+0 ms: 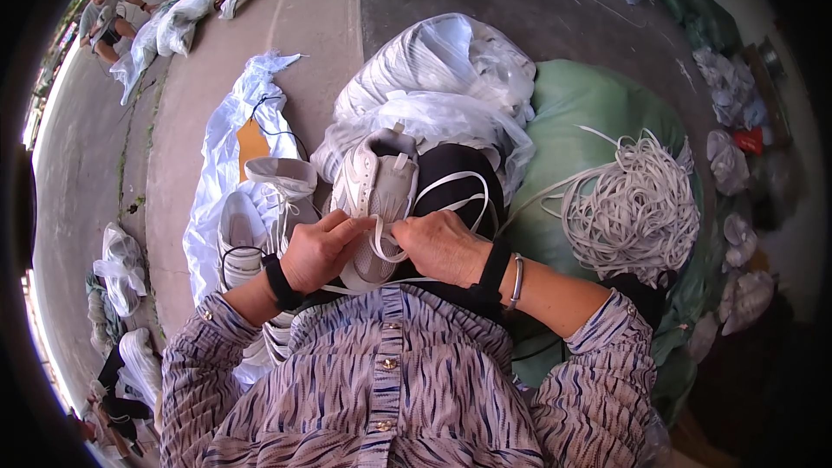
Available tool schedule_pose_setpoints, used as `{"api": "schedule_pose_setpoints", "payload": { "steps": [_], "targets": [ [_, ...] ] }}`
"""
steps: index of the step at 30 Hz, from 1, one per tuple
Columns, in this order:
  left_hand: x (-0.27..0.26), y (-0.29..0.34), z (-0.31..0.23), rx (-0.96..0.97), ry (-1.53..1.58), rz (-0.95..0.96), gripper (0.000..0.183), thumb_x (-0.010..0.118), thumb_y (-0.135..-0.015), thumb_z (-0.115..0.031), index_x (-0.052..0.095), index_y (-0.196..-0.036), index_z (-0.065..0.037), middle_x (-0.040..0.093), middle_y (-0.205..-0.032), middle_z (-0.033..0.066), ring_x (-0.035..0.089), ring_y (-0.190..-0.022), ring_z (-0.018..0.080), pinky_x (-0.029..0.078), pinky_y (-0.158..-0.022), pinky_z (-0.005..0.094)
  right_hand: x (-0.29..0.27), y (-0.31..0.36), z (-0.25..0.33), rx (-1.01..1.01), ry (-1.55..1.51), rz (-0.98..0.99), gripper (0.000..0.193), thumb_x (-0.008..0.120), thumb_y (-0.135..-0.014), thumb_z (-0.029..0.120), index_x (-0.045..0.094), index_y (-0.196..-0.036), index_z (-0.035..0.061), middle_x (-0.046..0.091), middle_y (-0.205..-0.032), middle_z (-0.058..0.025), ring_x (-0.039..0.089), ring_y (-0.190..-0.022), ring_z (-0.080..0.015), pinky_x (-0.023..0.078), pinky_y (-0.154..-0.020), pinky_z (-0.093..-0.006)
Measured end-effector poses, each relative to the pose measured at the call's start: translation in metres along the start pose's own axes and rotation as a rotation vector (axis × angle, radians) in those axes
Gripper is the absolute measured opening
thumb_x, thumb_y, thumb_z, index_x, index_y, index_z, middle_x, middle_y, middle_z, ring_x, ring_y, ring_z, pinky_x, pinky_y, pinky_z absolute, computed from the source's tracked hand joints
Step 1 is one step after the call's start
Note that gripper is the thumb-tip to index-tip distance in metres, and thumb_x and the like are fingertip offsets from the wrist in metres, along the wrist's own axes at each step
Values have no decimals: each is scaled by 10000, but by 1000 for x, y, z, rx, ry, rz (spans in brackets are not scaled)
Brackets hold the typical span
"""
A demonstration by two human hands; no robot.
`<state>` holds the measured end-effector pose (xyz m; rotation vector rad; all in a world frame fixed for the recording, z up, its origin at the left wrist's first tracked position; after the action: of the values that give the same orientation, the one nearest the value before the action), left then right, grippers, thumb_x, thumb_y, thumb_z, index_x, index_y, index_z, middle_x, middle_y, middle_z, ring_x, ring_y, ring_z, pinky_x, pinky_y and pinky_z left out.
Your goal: Lacing a pair of white sneakers while sitting among storage bags.
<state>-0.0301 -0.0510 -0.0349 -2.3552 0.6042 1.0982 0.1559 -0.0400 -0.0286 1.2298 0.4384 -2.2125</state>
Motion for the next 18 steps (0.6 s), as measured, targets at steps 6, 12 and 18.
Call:
{"api": "schedule_pose_setpoints", "payload": {
  "steps": [6,12,18],
  "targets": [
    [-4,-19,-1,17,-150,128,154,579,-805,-118,573,-958,-105,561,-786,62,628,-653,250,505,-529,340,-25,-8,-21,502,-681,151,101,595,-821,105,620,-817,8,595,-624,-22,555,-555,-81,443,-511,-256],
    [-5,-32,-2,28,-177,209,117,564,-818,-154,544,-897,-71,566,-772,71,627,-656,263,504,-544,350,6,2,4,196,-237,21,138,648,-747,159,611,-787,32,624,-700,-166,634,-718,-329,491,-642,-412],
    [-3,-33,-6,13,-167,215,133,560,-837,-176,541,-901,-61,592,-810,83,632,-670,278,508,-559,380,3,-1,0,70,-121,54,92,606,-761,110,593,-766,19,620,-710,-186,626,-705,-347,495,-631,-410]
  ]
}}
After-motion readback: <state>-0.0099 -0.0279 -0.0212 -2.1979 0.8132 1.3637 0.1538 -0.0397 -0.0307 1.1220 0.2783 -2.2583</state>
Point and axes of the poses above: each hand's wrist, its own y-axis away from the middle knuckle, its own x-axis out of the palm, z = x × y, the point moved 3 cm from there along -y, towards the middle knuckle
